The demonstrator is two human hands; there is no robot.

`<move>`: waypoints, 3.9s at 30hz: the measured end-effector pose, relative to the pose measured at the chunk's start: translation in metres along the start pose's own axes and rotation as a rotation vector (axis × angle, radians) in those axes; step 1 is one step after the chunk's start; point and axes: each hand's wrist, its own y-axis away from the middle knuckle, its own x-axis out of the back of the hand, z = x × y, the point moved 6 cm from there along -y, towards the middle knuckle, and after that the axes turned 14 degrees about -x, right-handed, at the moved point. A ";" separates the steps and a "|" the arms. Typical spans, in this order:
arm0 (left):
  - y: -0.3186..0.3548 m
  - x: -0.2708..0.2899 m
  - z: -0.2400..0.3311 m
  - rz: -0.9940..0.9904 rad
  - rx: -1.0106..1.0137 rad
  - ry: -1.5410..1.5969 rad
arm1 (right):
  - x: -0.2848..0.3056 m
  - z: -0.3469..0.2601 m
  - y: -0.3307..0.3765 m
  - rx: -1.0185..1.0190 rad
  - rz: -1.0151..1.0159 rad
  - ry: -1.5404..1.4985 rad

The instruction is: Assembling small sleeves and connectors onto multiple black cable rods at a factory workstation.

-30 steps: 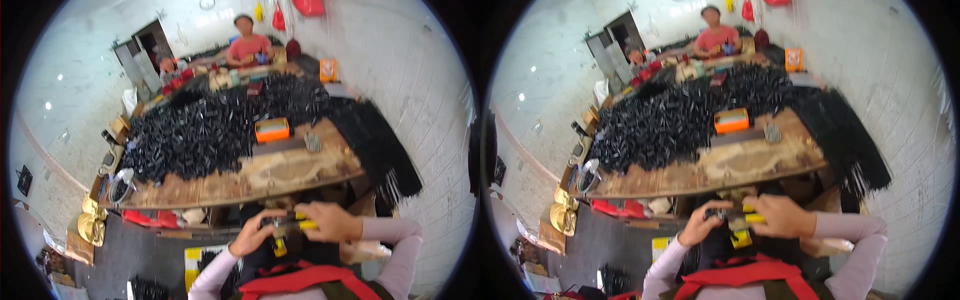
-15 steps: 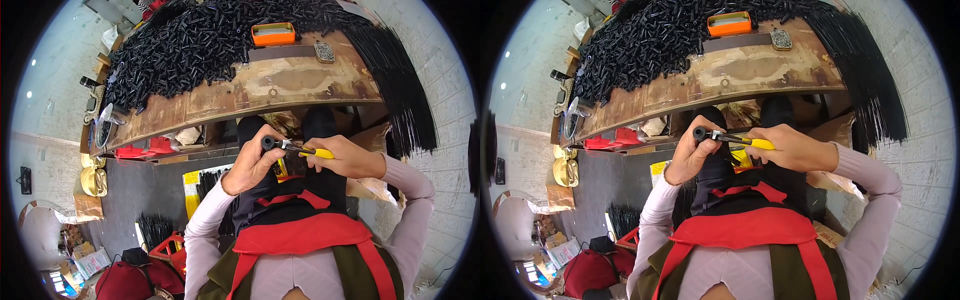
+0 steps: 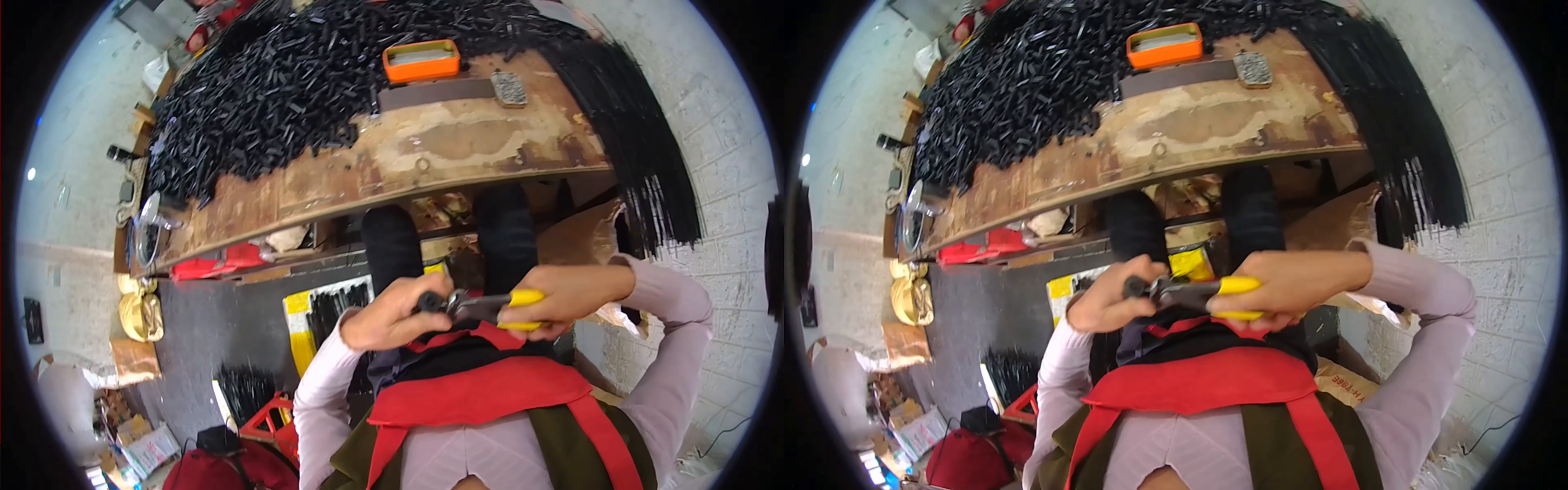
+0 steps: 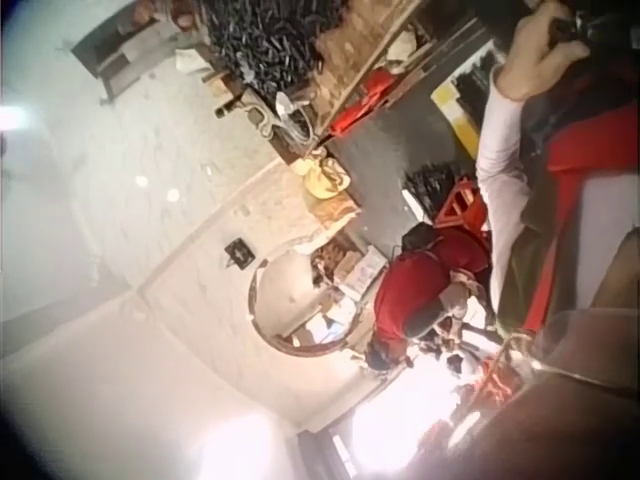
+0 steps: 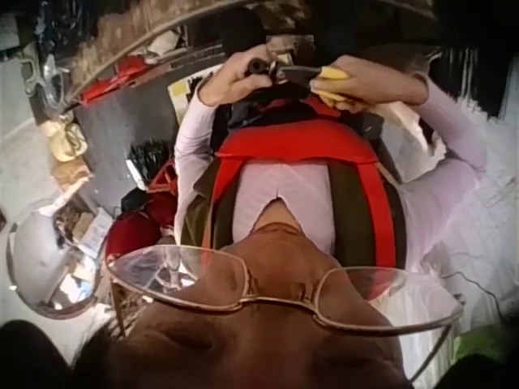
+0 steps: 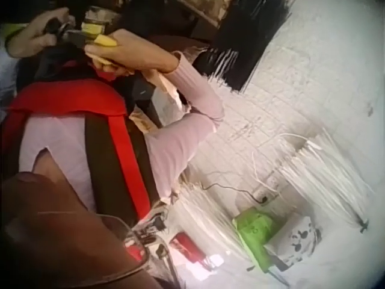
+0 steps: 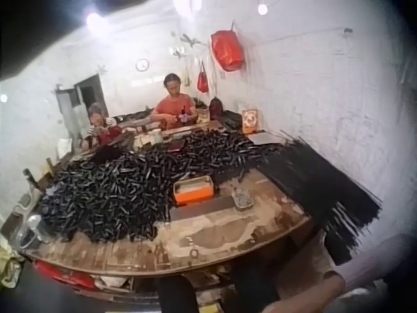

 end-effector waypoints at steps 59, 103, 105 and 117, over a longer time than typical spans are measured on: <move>-0.007 -0.010 -0.011 0.601 -0.050 0.161 | 0.010 -0.041 -0.008 1.167 0.712 -0.186; -0.011 0.005 -0.016 0.609 -0.061 0.289 | 0.031 -0.066 -0.004 1.160 0.976 0.105; -0.008 0.009 -0.018 0.605 -0.097 0.294 | 0.030 -0.065 -0.010 0.779 0.799 0.021; -0.020 0.005 -0.002 0.530 0.001 0.066 | 0.007 -0.021 0.012 0.379 0.682 0.215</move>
